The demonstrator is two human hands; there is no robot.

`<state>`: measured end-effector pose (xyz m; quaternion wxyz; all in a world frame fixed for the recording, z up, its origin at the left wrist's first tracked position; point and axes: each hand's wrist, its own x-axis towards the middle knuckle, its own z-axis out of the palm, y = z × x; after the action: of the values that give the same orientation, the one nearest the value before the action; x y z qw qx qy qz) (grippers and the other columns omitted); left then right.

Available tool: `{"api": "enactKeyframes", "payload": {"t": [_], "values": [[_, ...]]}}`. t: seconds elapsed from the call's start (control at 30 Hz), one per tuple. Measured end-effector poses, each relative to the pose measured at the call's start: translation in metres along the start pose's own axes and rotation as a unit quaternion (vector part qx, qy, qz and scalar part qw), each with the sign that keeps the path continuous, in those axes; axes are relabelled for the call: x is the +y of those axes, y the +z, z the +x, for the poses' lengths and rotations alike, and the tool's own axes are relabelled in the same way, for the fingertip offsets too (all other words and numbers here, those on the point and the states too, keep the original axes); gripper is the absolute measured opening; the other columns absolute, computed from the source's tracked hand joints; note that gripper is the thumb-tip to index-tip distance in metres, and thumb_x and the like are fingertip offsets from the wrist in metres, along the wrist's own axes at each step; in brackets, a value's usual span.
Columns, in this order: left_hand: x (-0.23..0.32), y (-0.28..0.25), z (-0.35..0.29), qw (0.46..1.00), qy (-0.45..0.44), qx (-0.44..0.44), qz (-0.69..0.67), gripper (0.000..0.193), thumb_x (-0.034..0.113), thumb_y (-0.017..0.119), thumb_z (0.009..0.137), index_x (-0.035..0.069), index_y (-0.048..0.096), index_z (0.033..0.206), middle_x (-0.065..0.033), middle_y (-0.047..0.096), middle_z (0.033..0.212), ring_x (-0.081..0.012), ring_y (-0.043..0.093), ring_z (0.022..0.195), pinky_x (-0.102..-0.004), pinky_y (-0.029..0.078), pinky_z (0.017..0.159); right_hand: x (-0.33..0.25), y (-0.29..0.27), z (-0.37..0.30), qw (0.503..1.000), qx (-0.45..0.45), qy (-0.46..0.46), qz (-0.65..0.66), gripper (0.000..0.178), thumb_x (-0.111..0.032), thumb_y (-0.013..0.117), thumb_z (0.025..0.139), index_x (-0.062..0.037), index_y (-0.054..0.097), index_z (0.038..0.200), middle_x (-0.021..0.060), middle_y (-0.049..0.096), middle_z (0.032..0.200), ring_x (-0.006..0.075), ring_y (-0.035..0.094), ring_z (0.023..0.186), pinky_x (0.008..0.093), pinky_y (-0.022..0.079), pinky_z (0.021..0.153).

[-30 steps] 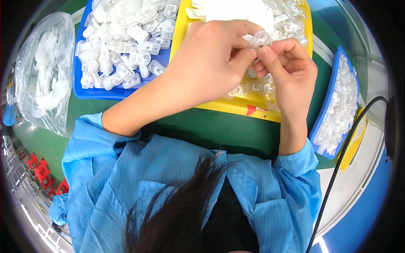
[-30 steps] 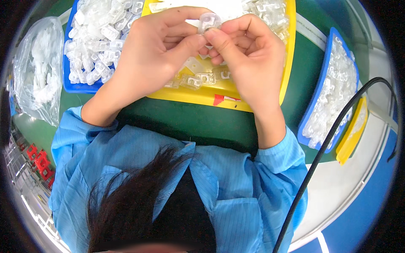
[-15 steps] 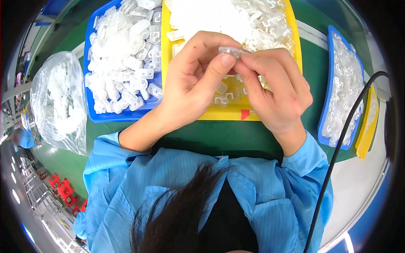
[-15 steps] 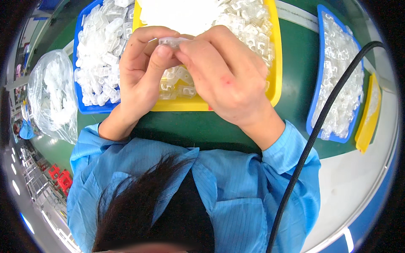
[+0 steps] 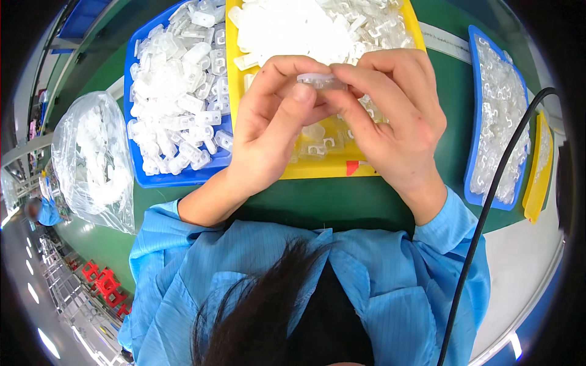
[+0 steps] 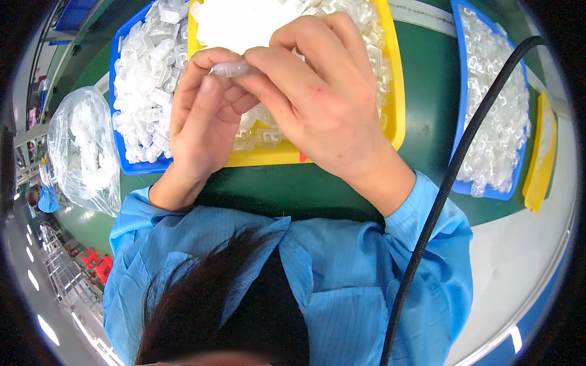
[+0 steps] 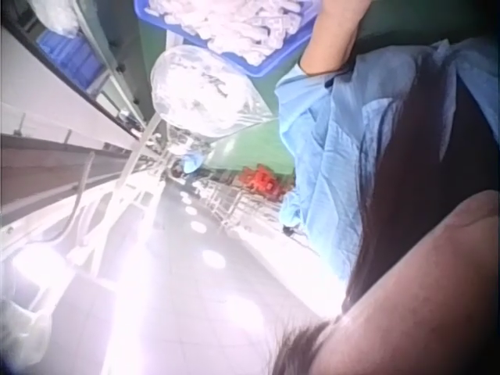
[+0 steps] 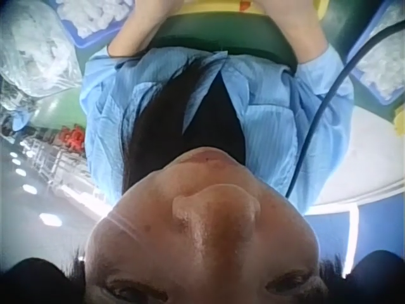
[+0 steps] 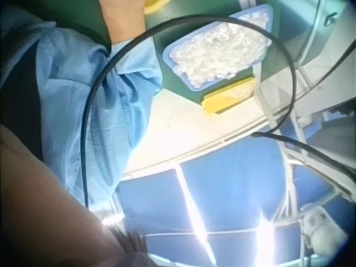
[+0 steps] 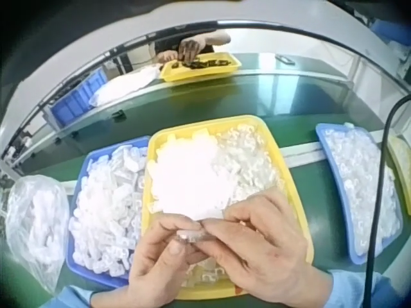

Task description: The person assembles small transparent plastic housing components by hand, snapping them together.

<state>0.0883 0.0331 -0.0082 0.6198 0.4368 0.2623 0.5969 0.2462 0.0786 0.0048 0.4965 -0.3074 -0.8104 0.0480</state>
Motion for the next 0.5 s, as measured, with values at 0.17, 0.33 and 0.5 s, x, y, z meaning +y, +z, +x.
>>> {"api": "enactKeyframes", "payload": {"t": [0.17, 0.33, 0.5], "values": [[-0.001, -0.003, -0.001, 0.999, -0.005, -0.016, 0.048, 0.026, 0.015, 0.04, 0.098, 0.001, 0.041, 0.12, -0.0156, 0.056, 0.112, -0.0231, 0.059, 0.102, -0.0404, 0.047, 0.092, -0.021, -0.01, 0.013, 0.998, -0.047, 0.003, -0.036, 0.026, -0.005, 0.077, 0.06, -0.0064, 0.069, 0.085, 0.003, 0.056, 0.079, 0.0171, 0.051, 0.074, 0.0265, 0.043, 0.062], [0.003, 0.002, 0.0, 0.998, -0.026, -0.008, 0.059, 0.028, 0.017, 0.038, 0.098, -0.002, 0.042, 0.118, -0.0169, 0.057, 0.111, -0.024, 0.059, 0.103, -0.0403, 0.047, 0.091, -0.008, -0.003, -0.001, 0.996, -0.043, 0.072, 0.008, 0.026, -0.007, 0.078, 0.06, -0.0079, 0.069, 0.085, 0.0026, 0.052, 0.08, 0.0166, 0.051, 0.076, 0.0257, 0.042, 0.061], [0.001, 0.003, -0.002, 0.999, -0.013, 0.0, -0.046, 0.025, 0.017, 0.037, 0.099, -0.002, 0.044, 0.114, -0.0182, 0.058, 0.108, -0.0294, 0.059, 0.104, -0.0403, 0.047, 0.093, -0.015, -0.009, 0.008, 0.997, -0.054, 0.051, 0.012, 0.027, -0.007, 0.078, 0.06, -0.007, 0.068, 0.085, 0.0036, 0.051, 0.081, 0.0167, 0.051, 0.075, 0.0252, 0.043, 0.061]]}}
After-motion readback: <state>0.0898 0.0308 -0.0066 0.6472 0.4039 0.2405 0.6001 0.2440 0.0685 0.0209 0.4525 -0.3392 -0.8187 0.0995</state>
